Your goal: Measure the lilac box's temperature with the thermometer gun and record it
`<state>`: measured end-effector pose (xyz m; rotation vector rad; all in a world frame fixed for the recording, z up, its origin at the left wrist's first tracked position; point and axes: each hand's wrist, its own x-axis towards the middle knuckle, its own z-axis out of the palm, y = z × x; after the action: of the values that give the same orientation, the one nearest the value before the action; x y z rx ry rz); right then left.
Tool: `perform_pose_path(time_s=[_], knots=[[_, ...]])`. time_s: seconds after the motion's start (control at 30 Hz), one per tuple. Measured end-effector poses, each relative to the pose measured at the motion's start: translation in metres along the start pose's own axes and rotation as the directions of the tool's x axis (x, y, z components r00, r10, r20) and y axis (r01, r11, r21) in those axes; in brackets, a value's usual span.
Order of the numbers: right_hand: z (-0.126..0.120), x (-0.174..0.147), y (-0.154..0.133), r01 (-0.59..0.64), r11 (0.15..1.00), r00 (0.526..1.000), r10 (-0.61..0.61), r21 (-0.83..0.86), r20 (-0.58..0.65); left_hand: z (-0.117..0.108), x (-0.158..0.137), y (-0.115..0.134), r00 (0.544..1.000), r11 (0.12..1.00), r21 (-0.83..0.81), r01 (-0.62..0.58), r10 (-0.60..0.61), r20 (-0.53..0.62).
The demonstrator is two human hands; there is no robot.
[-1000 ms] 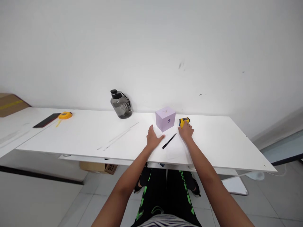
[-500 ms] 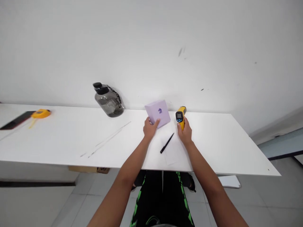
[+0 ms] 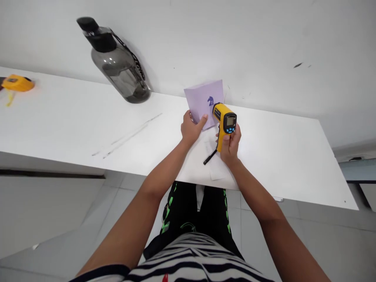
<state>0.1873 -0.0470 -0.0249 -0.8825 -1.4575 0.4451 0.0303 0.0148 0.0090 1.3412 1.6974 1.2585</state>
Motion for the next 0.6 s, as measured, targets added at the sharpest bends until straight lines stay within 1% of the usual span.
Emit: perform_pose_path(time_s=[0.1, 0.2, 0.27, 0.33, 0.43, 0.5, 0.6], knots=[[-0.002, 0.003, 0.003, -0.022, 0.999, 1.0, 0.022, -0.026, 0.007, 0.002, 0.001, -0.006, 0.999, 0.999, -0.022, -0.039, 0.039, 0.009], [-0.003, 0.005, 0.008, -0.065, 0.996, 0.998, 0.066, -0.056, 0.022, 0.007, 0.006, -0.018, 0.991, 0.988, -0.078, -0.134, 0.136, 0.011], [-0.003, 0.005, 0.011, -0.038, 0.997, 0.998, 0.041, -0.06, 0.042, 0.011, 0.011, -0.026, 0.976, 0.97, -0.115, -0.216, 0.217, -0.002], [-0.003, 0.006, 0.012, -0.027, 0.996, 0.997, 0.033, -0.091, 0.073, 0.015, 0.015, -0.033, 0.966, 0.956, -0.144, -0.256, 0.259, 0.002], [-0.004, 0.008, 0.008, -0.126, 0.984, 0.989, 0.135, -0.128, 0.06, 0.02, 0.019, -0.039, 0.965, 0.948, -0.191, -0.254, 0.262, 0.019], [-0.005, 0.011, 0.004, -0.203, 0.972, 0.977, 0.209, -0.115, 0.037, 0.02, 0.019, -0.039, 0.962, 0.94, -0.218, -0.261, 0.272, 0.02], [-0.01, 0.016, -0.002, -0.257, 0.96, 0.964, 0.263, -0.108, 0.046, 0.018, 0.019, -0.035, 0.951, 0.926, -0.236, -0.295, 0.309, 0.025]])
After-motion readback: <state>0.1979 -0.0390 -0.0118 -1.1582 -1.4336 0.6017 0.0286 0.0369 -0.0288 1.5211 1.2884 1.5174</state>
